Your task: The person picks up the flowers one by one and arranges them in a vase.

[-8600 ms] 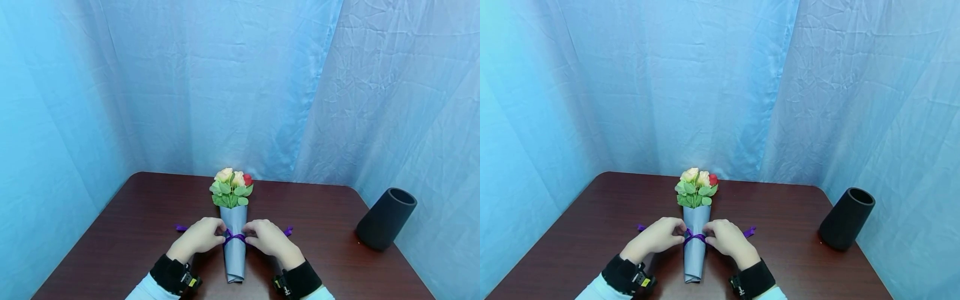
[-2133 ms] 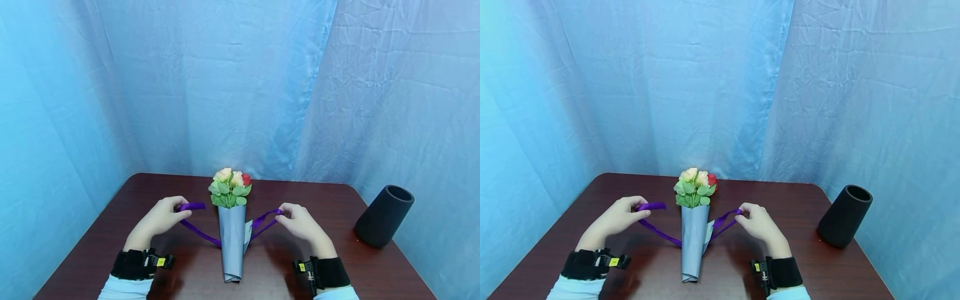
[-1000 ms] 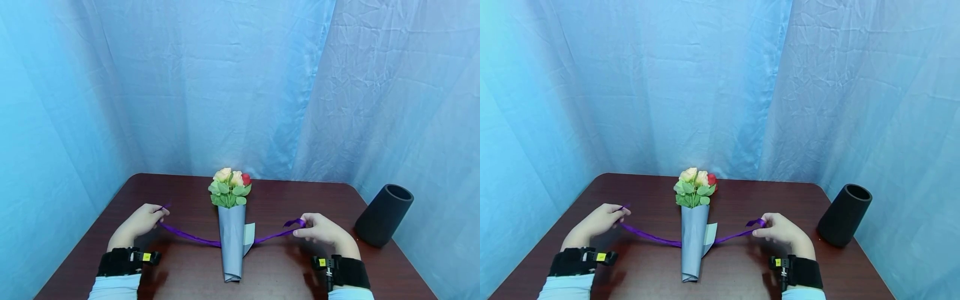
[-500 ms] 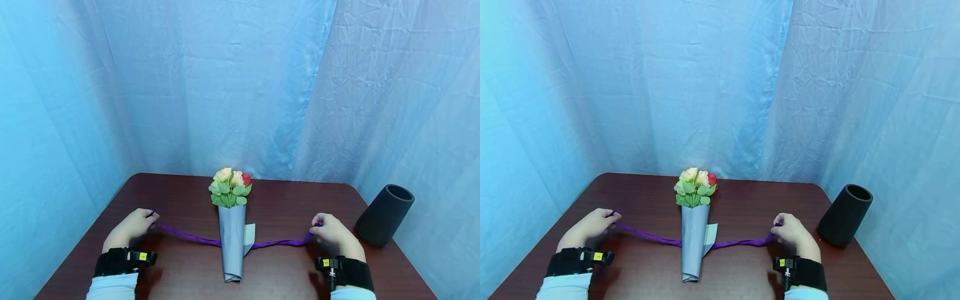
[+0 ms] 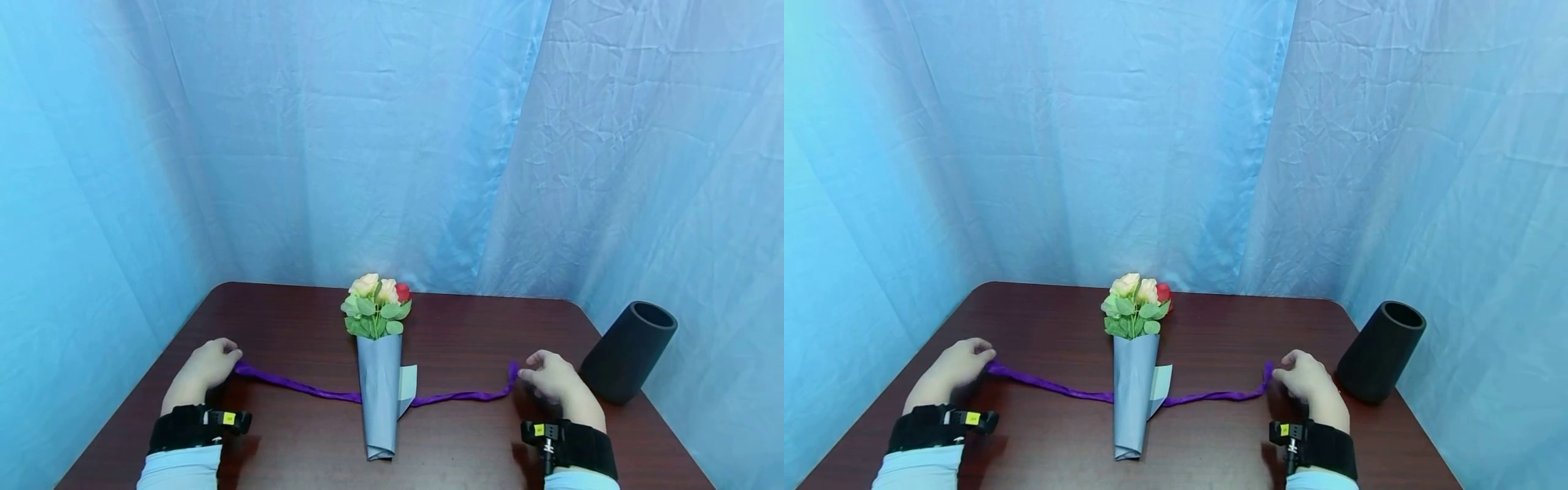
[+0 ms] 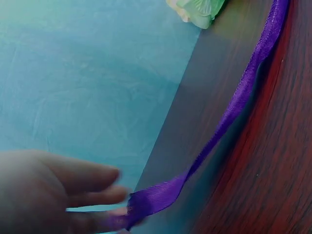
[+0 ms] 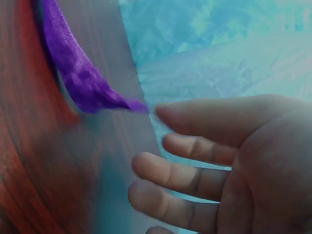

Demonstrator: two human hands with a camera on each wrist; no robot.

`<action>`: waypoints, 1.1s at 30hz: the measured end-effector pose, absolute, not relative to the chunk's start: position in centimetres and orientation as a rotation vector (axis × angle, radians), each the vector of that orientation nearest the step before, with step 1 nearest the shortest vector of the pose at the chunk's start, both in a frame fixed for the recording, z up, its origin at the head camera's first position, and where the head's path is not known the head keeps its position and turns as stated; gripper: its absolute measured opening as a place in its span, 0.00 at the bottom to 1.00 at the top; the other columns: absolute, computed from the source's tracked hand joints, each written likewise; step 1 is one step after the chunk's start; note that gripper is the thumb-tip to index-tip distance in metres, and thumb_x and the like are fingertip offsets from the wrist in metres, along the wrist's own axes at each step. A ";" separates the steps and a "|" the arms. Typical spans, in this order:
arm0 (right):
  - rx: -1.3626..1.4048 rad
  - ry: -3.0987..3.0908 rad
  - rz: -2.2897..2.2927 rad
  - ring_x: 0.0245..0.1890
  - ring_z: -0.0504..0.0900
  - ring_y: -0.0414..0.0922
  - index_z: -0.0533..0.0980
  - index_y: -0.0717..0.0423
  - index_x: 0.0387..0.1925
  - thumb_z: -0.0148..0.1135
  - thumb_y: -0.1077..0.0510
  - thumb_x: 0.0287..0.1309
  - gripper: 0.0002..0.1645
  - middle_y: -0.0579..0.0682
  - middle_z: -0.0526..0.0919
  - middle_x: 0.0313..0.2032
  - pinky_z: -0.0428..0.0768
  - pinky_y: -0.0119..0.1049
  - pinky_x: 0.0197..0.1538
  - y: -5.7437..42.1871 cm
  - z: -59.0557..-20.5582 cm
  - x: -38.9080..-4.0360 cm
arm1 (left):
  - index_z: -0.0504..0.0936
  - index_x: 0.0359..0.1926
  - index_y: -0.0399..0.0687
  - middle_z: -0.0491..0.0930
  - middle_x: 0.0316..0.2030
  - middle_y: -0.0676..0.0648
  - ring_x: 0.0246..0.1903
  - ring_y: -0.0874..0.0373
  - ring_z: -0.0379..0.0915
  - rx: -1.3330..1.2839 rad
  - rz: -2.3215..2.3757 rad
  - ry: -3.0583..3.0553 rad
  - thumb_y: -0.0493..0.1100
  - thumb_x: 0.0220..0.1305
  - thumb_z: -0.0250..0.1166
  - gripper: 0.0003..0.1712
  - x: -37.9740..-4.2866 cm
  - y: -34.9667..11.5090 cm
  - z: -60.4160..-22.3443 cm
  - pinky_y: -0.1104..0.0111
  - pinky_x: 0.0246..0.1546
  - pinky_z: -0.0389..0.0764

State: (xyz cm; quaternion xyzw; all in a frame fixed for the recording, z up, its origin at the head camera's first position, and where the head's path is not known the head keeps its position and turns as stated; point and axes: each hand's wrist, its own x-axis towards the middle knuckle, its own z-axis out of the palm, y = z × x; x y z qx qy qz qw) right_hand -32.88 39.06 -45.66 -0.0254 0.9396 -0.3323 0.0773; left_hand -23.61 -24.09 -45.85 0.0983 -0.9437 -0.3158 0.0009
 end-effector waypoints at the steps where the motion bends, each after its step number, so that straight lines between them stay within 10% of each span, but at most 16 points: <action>1: -0.077 2.831 -0.998 0.29 0.80 0.49 0.70 0.69 0.57 0.63 0.52 0.69 0.26 0.57 0.81 0.36 0.79 0.45 0.30 39.1 -45.6 -32.9 | 0.65 0.66 0.22 0.71 0.58 0.22 0.57 0.27 0.70 0.345 -0.995 -2.935 0.47 0.79 0.50 0.31 -23.6 -24.2 -45.8 0.38 0.53 0.73; 10: -0.064 2.957 -1.089 0.58 0.76 0.66 0.66 0.66 0.66 0.55 0.35 0.71 0.42 0.72 0.76 0.59 0.78 0.60 0.53 38.7 -43.7 -32.3 | 0.55 0.74 0.26 0.71 0.57 0.25 0.54 0.31 0.70 0.434 -1.046 -2.613 0.58 0.78 0.53 0.43 -23.5 -23.3 -44.9 0.39 0.52 0.72; 22: -0.167 2.778 -1.749 0.65 0.73 0.59 0.61 0.59 0.73 0.60 0.37 0.70 0.43 0.63 0.71 0.67 0.85 0.46 0.49 35.5 -40.9 -31.7 | 0.60 0.75 0.35 0.63 0.68 0.29 0.66 0.34 0.62 0.227 -1.262 -2.465 0.61 0.76 0.56 0.43 -23.9 -20.0 -42.3 0.41 0.60 0.68; 33: -0.316 2.314 -2.063 0.72 0.63 0.59 0.51 0.59 0.76 0.61 0.43 0.71 0.46 0.61 0.62 0.72 0.82 0.52 0.53 32.9 -40.2 -31.2 | 0.59 0.77 0.41 0.63 0.72 0.35 0.71 0.38 0.59 0.077 -1.439 -2.474 0.64 0.72 0.60 0.45 -23.7 -17.7 -40.8 0.41 0.64 0.67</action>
